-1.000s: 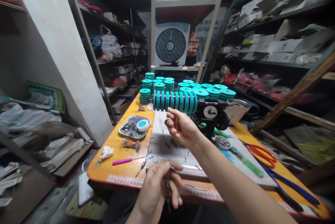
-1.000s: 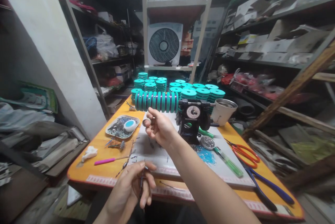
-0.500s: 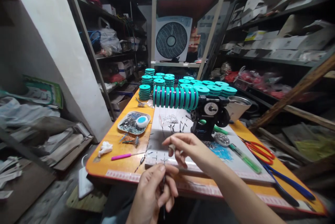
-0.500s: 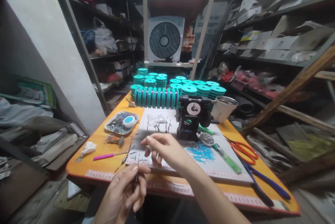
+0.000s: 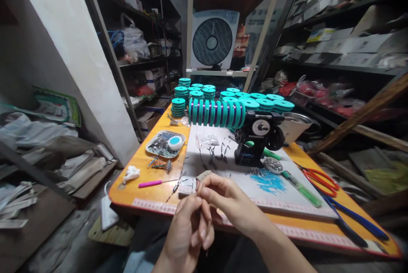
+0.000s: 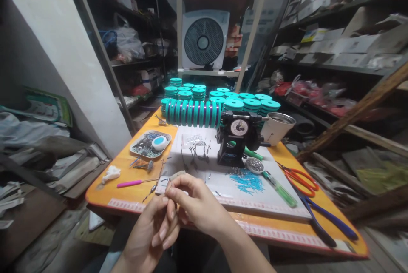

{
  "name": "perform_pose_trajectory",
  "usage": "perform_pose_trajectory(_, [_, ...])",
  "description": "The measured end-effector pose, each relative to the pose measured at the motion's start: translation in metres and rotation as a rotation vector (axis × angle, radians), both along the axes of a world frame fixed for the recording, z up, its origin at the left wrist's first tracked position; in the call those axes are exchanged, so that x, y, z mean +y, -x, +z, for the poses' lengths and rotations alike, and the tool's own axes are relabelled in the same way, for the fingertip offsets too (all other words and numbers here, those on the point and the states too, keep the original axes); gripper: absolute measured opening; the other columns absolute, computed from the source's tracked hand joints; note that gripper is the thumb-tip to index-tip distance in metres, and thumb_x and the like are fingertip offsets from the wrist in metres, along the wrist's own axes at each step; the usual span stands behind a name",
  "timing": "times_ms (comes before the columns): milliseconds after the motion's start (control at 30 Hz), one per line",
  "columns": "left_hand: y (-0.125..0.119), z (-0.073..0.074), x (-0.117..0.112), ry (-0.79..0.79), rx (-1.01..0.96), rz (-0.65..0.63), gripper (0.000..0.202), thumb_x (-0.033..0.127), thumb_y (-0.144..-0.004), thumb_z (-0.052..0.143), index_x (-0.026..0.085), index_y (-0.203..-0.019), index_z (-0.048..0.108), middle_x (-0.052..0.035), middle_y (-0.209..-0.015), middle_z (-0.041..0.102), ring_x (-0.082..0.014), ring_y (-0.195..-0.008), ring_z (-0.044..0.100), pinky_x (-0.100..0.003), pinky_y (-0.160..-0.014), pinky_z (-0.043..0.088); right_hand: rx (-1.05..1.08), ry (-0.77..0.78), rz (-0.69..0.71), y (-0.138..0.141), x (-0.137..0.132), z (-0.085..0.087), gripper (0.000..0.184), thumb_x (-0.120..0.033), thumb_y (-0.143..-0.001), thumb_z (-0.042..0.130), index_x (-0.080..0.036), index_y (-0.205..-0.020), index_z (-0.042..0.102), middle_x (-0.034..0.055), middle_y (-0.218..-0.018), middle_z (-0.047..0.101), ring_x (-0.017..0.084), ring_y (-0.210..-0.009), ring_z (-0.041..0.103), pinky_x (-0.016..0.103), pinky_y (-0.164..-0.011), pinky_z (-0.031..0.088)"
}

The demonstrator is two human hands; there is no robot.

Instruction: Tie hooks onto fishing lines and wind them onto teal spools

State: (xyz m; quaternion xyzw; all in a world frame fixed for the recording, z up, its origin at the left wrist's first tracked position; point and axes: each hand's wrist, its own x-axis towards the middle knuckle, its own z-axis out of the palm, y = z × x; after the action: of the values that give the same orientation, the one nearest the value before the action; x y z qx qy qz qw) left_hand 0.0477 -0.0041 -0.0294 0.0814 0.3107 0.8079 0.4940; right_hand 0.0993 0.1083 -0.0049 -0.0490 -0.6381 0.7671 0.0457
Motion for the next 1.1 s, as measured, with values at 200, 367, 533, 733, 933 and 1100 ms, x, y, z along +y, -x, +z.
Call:
perform_pose_trajectory(200, [-0.003,-0.001,-0.003,-0.019,0.082,-0.014,0.032,0.039,-0.078,0.06,0.008,-0.07,0.063,-0.0034,-0.048,0.054,-0.0026,-0.029,0.032,-0.015,-0.033,0.032,0.002,0.256,0.055,0.001,0.002,-0.008,0.023,-0.034,-0.087,0.057,-0.011,-0.088,0.055,-0.0032,-0.053,0.045,0.002,-0.036,0.036,0.013,-0.035,0.025])
perform_pose_trajectory(367, [-0.005,-0.001,-0.01,-0.061,0.165,-0.019,0.033,0.034,-0.087,0.047,0.007,-0.084,0.065,-0.0095,-0.066,0.061,-0.0045,-0.034,0.04,-0.02,-0.04,0.04,-0.029,0.307,0.067,-0.003,0.002,-0.011,0.028,-0.038,-0.089,0.052,-0.011,-0.092,0.059,-0.0022,-0.054,0.044,0.003,-0.038,0.041,0.013,-0.036,0.027])
perform_pose_trajectory(533, [-0.001,-0.008,-0.013,-0.027,0.25,-0.034,0.037,0.037,-0.09,0.041,0.008,-0.09,0.063,-0.0067,-0.061,0.057,-0.005,-0.036,0.038,-0.022,-0.044,0.041,-0.065,0.039,-0.085,-0.006,0.008,-0.006,0.034,-0.047,-0.086,0.053,-0.016,-0.099,0.057,-0.0007,-0.063,0.05,0.005,-0.04,0.044,0.016,-0.04,0.034])
perform_pose_trajectory(733, [-0.002,-0.023,-0.009,0.222,0.607,0.185,0.037,0.035,-0.086,0.052,0.016,-0.117,0.049,-0.0045,-0.082,0.057,-0.009,-0.059,0.049,-0.022,-0.062,0.044,0.028,-0.604,-0.476,0.015,0.042,0.01,0.035,-0.043,-0.089,0.047,-0.021,-0.115,0.054,0.0031,-0.078,0.062,0.008,-0.045,0.045,0.021,-0.042,0.039])
perform_pose_trajectory(933, [-0.016,-0.035,-0.011,0.446,0.779,0.491,0.048,0.03,-0.082,0.057,0.022,-0.129,0.048,-0.0097,-0.121,0.053,-0.0212,-0.116,0.046,-0.03,-0.101,0.03,-0.08,-0.734,-0.253,0.056,0.061,0.015,0.044,-0.034,-0.087,0.048,-0.015,-0.126,0.047,0.0009,-0.059,0.061,0.009,-0.036,0.043,0.02,-0.038,0.034])
perform_pose_trajectory(1100, [-0.018,-0.044,-0.02,0.503,1.115,0.581,0.049,0.025,-0.086,0.05,0.024,-0.134,0.042,-0.0061,-0.14,0.038,-0.0216,-0.132,0.028,-0.034,-0.109,0.018,-0.066,-0.657,-0.213,0.048,0.063,0.019,0.024,-0.03,-0.089,0.041,-0.013,-0.081,0.055,0.0033,-0.065,0.061,0.006,-0.038,0.041,0.018,-0.037,0.031])
